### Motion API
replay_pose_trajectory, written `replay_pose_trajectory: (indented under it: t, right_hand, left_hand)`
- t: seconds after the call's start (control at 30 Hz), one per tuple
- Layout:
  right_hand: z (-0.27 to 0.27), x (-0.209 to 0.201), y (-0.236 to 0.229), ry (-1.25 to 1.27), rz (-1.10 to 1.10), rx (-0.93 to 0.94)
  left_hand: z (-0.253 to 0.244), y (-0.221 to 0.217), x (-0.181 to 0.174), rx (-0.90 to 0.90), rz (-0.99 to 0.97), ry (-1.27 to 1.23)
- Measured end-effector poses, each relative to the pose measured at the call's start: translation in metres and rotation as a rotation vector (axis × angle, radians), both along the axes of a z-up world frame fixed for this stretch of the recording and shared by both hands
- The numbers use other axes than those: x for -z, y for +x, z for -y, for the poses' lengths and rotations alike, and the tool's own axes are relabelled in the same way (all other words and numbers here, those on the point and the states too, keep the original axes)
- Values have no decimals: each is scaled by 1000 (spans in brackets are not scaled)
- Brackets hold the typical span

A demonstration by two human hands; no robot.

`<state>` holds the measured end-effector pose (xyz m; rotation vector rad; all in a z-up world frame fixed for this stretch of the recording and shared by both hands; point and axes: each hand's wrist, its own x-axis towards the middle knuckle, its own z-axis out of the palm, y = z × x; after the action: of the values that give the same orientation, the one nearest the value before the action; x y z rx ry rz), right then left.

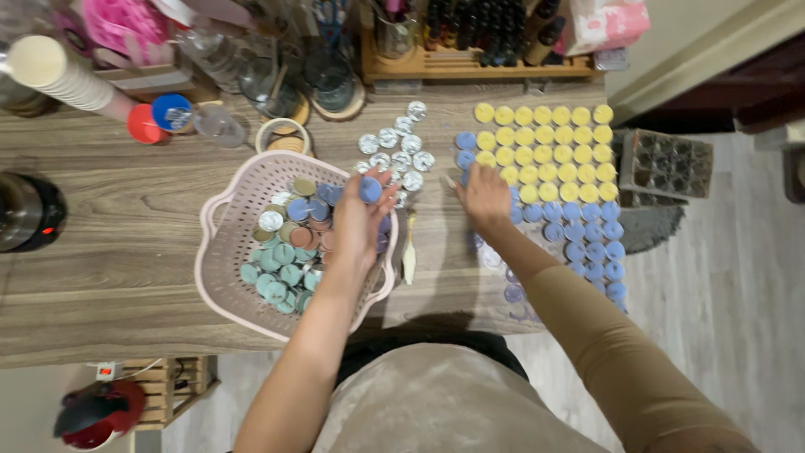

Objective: The person sorts and organizes various wax melts, picking them up from a basket and placing them into metal containers on a wooden table.

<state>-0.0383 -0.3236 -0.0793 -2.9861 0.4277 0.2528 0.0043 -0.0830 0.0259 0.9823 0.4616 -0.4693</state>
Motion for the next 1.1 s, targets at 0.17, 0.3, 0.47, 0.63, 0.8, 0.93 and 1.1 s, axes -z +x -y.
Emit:
replay_pose_trajectory:
  t: [0.17, 0.3, 0.47, 0.63, 0.8, 0.93, 1.1]
  right_hand:
    - [5, -1, 29, 43, 316, -150]
    - [22, 33, 42, 57, 210, -144]
    - [24, 43, 41, -2, 100, -104]
    - [33, 44, 59, 43, 102, -86]
    - [34, 48, 65, 75, 121, -106]
    - [19, 50, 68, 47, 225, 7]
    - [11, 49, 74, 31, 274, 103]
  left_hand:
    - [6, 19, 5, 12, 37, -31]
    - [1, 21, -1, 42, 69, 3]
    - [-1, 14, -9, 18, 35, 11]
    - [10, 15, -4, 42, 18, 27]
    - [20, 14, -3, 42, 10, 0]
    - [23, 25, -8, 50, -37, 32]
    - [26, 27, -11, 23, -58, 26]
